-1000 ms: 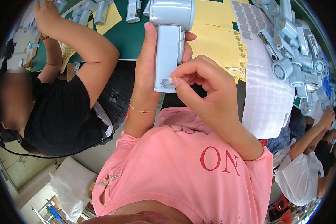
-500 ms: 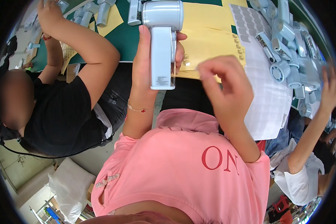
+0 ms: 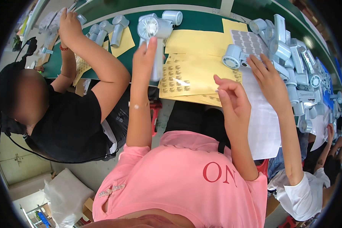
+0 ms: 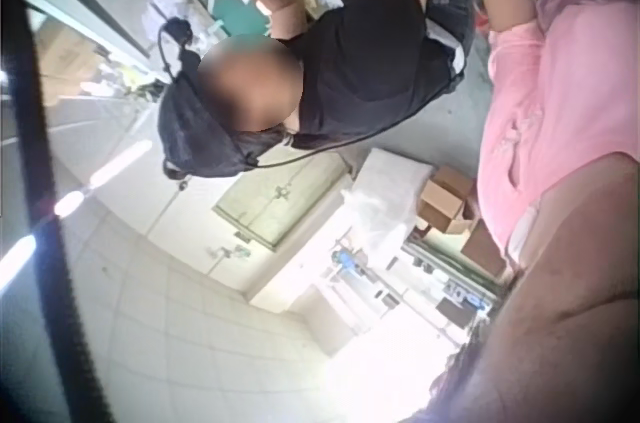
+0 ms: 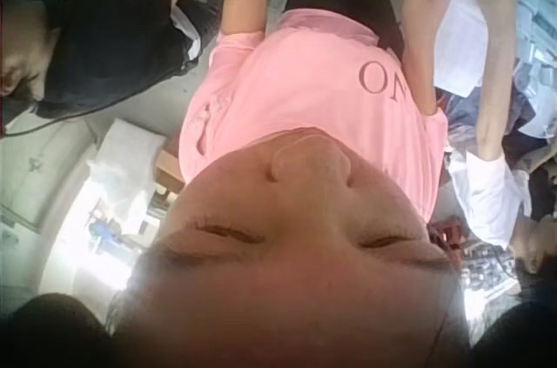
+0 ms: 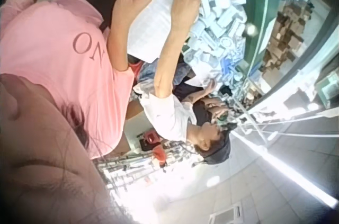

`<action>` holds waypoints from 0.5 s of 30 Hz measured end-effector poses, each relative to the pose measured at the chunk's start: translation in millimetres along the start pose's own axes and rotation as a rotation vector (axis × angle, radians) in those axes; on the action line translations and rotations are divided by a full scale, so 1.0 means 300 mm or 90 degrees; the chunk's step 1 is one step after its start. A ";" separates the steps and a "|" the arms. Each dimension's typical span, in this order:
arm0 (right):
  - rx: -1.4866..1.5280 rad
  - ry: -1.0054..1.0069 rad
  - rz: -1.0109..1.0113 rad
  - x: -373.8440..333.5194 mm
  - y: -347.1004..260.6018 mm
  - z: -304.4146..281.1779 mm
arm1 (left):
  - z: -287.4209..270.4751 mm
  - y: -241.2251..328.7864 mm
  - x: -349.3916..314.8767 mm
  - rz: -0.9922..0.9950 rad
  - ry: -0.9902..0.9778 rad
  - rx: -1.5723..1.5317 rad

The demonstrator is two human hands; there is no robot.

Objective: Applying labels or stickers to portable hand fans at a factory assembly line.

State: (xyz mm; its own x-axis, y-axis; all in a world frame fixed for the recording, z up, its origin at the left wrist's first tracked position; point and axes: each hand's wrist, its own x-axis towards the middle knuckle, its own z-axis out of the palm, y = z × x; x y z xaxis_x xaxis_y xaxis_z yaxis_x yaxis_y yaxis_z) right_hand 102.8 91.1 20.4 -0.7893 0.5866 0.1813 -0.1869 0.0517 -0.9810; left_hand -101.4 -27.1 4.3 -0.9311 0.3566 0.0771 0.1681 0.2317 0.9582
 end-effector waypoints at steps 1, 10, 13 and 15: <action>-0.004 0.014 0.016 -0.013 0.000 -0.018 | -0.003 -0.015 0.050 0.050 0.074 0.141; -0.005 0.024 0.156 -0.110 0.024 -0.150 | 0.061 -0.091 0.307 0.156 0.275 0.646; -0.001 0.037 0.136 -0.114 0.022 -0.178 | 0.094 -0.094 0.278 0.243 0.307 0.635; 0.006 0.026 0.117 -0.111 0.023 -0.190 | 0.126 -0.097 0.243 0.289 0.289 0.628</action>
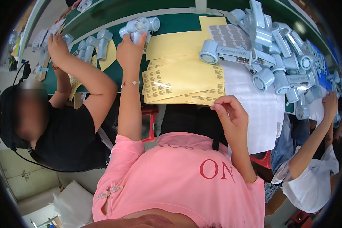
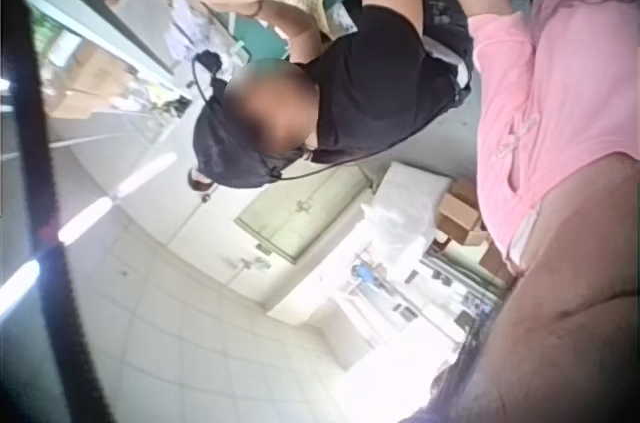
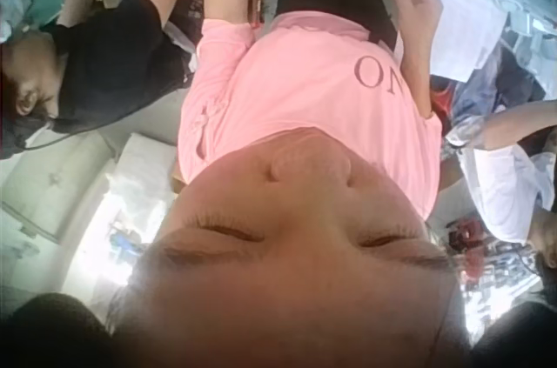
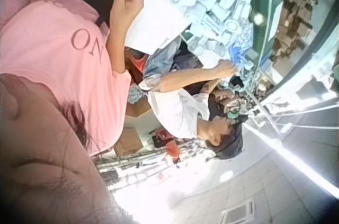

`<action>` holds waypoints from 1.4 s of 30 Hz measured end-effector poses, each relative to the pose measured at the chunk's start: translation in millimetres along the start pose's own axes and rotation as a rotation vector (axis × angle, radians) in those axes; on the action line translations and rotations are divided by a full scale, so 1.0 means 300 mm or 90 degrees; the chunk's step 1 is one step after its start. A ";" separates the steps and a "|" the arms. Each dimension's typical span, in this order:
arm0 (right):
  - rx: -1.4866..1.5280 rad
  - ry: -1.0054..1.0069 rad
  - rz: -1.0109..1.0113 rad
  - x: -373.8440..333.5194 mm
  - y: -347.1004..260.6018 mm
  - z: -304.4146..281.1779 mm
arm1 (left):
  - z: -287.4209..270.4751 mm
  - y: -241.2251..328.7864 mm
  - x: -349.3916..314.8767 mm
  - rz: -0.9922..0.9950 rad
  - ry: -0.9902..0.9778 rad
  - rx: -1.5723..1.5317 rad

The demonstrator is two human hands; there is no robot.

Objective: Applying labels or stickers to portable hand fans at a factory assembly line.

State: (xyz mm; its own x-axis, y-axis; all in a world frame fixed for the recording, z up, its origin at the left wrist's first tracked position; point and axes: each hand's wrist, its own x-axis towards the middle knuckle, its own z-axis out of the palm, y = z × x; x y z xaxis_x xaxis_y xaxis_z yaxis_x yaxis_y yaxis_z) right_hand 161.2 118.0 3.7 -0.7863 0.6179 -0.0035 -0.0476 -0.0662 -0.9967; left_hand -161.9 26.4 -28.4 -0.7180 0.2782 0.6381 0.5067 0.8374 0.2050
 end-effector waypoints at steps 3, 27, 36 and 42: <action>-0.001 -0.011 -0.006 0.008 0.005 -0.010 | 0.000 0.049 -0.041 0.100 -0.045 0.006; 0.019 0.138 -0.128 -0.023 -0.072 -0.220 | -0.087 0.576 -0.185 0.491 -0.224 -0.406; 0.133 0.119 -0.354 0.180 -0.175 0.072 | -0.319 0.447 -0.312 0.410 -0.113 -0.525; -0.138 -0.130 -0.606 0.316 -0.223 0.210 | -0.402 0.216 -0.333 -0.254 -0.373 -0.980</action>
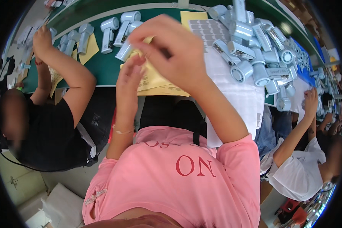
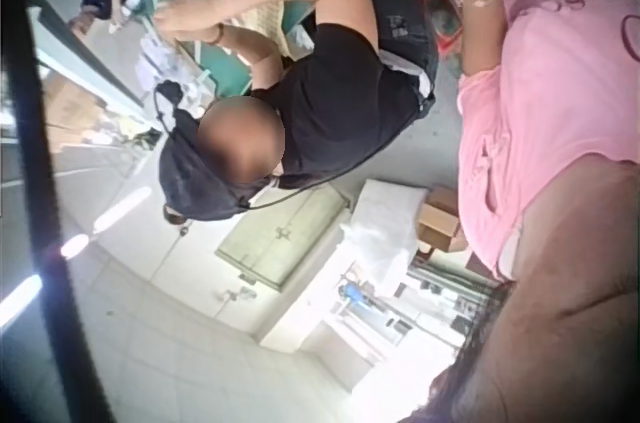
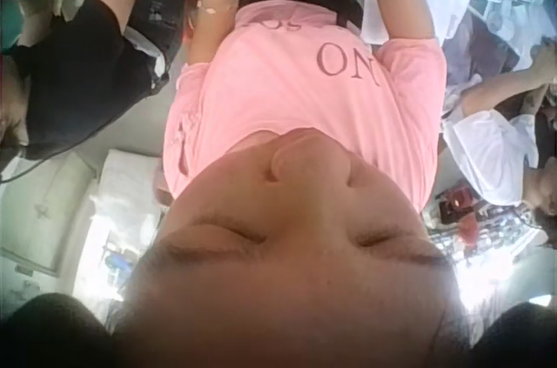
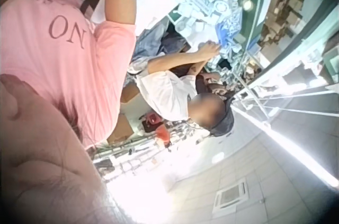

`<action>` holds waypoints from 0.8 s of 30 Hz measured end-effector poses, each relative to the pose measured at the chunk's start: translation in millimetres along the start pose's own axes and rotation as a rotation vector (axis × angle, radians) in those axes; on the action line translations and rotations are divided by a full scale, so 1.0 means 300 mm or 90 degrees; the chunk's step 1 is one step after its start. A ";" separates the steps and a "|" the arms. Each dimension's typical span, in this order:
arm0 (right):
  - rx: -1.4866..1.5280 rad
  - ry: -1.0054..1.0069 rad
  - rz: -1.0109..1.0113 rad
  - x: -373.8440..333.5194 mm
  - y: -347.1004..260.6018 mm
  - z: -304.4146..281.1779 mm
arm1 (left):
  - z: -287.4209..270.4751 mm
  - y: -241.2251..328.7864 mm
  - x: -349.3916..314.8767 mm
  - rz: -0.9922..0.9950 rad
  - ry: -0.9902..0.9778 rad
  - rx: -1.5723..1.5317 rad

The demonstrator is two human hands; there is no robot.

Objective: Applying labels or stickers to portable hand fans at a factory assembly line.

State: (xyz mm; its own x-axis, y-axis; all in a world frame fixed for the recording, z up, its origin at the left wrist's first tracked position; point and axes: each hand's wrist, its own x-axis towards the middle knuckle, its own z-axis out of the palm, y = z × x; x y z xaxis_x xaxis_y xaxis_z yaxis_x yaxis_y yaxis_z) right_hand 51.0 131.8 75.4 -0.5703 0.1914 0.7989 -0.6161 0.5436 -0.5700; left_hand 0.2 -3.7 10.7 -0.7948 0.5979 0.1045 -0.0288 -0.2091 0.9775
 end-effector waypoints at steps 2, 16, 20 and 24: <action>-0.139 -0.174 -0.224 -0.039 0.005 0.078 | -0.045 0.001 -0.028 -0.274 0.012 -0.409; 0.089 -0.085 0.634 -0.198 0.215 0.098 | -0.290 -0.091 0.137 -0.106 0.060 -0.017; -0.013 -0.200 0.642 -0.226 0.221 0.154 | -0.267 -0.108 0.137 -0.073 0.011 0.250; -0.110 -0.243 0.601 -0.227 0.178 0.165 | -0.259 -0.110 0.132 -0.058 -0.033 0.400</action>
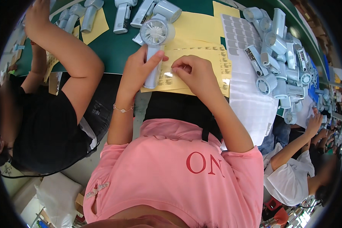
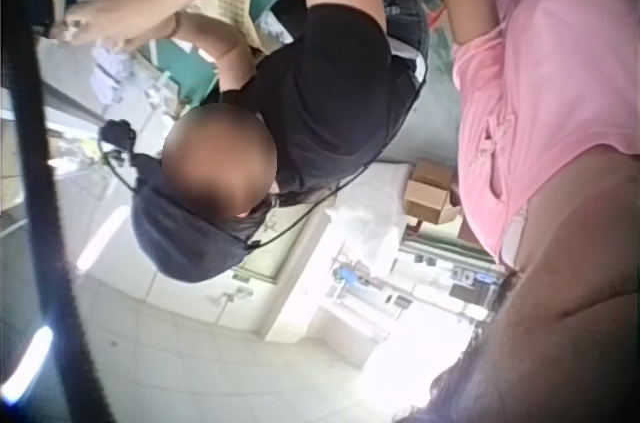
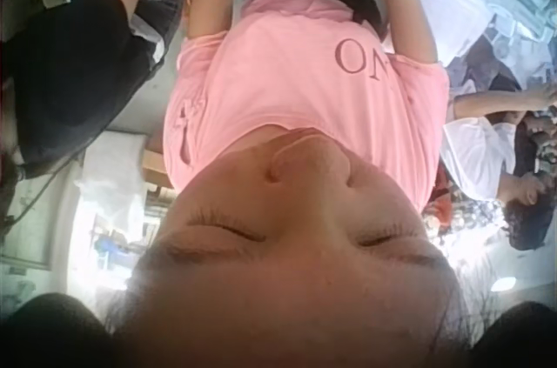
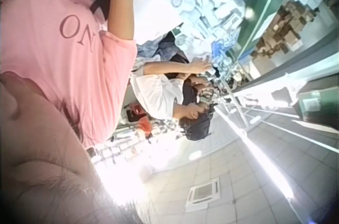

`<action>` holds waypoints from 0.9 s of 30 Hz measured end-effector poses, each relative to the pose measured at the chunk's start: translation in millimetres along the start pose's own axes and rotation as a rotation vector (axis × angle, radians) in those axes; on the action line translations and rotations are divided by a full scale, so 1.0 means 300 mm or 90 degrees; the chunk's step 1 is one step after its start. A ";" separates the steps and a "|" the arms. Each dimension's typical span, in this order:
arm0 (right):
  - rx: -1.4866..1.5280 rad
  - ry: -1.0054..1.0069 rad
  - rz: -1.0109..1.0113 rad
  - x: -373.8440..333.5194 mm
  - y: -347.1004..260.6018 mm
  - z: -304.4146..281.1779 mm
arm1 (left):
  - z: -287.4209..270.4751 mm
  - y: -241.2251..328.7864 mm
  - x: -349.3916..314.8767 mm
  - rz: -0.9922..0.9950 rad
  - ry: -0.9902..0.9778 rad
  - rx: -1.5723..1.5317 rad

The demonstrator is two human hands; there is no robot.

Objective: Applying labels or stickers to portable hand fans at a factory assembly line.

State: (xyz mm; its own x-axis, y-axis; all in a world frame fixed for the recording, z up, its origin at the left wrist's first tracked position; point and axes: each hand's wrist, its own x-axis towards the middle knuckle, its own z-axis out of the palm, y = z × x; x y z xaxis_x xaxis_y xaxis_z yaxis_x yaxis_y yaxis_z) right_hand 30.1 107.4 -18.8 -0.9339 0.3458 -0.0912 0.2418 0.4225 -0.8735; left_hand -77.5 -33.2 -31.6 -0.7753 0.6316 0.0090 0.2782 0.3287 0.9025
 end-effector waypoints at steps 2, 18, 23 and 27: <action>-0.009 -0.032 -0.004 -0.005 -0.009 -0.001 | -0.002 0.002 0.004 -0.016 0.001 -0.048; -0.170 0.073 -0.259 -0.104 -0.010 0.070 | 0.006 0.041 -0.006 0.038 -0.008 0.129; 0.102 0.046 -0.158 -0.207 -0.045 0.016 | -0.022 0.036 -0.006 0.017 -0.056 -0.025; 0.423 0.012 -0.051 -0.242 -0.098 -0.022 | -0.009 0.076 -0.038 -0.023 -0.209 -0.705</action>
State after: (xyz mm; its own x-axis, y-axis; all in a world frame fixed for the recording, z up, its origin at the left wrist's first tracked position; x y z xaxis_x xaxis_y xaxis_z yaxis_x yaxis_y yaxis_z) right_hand 92.6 75.2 16.6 -0.9361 0.3516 -0.0111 -0.0470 -0.1563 -0.9866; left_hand -63.7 -34.8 -10.1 -0.5433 0.8395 0.0100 -0.5162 -0.3434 0.7846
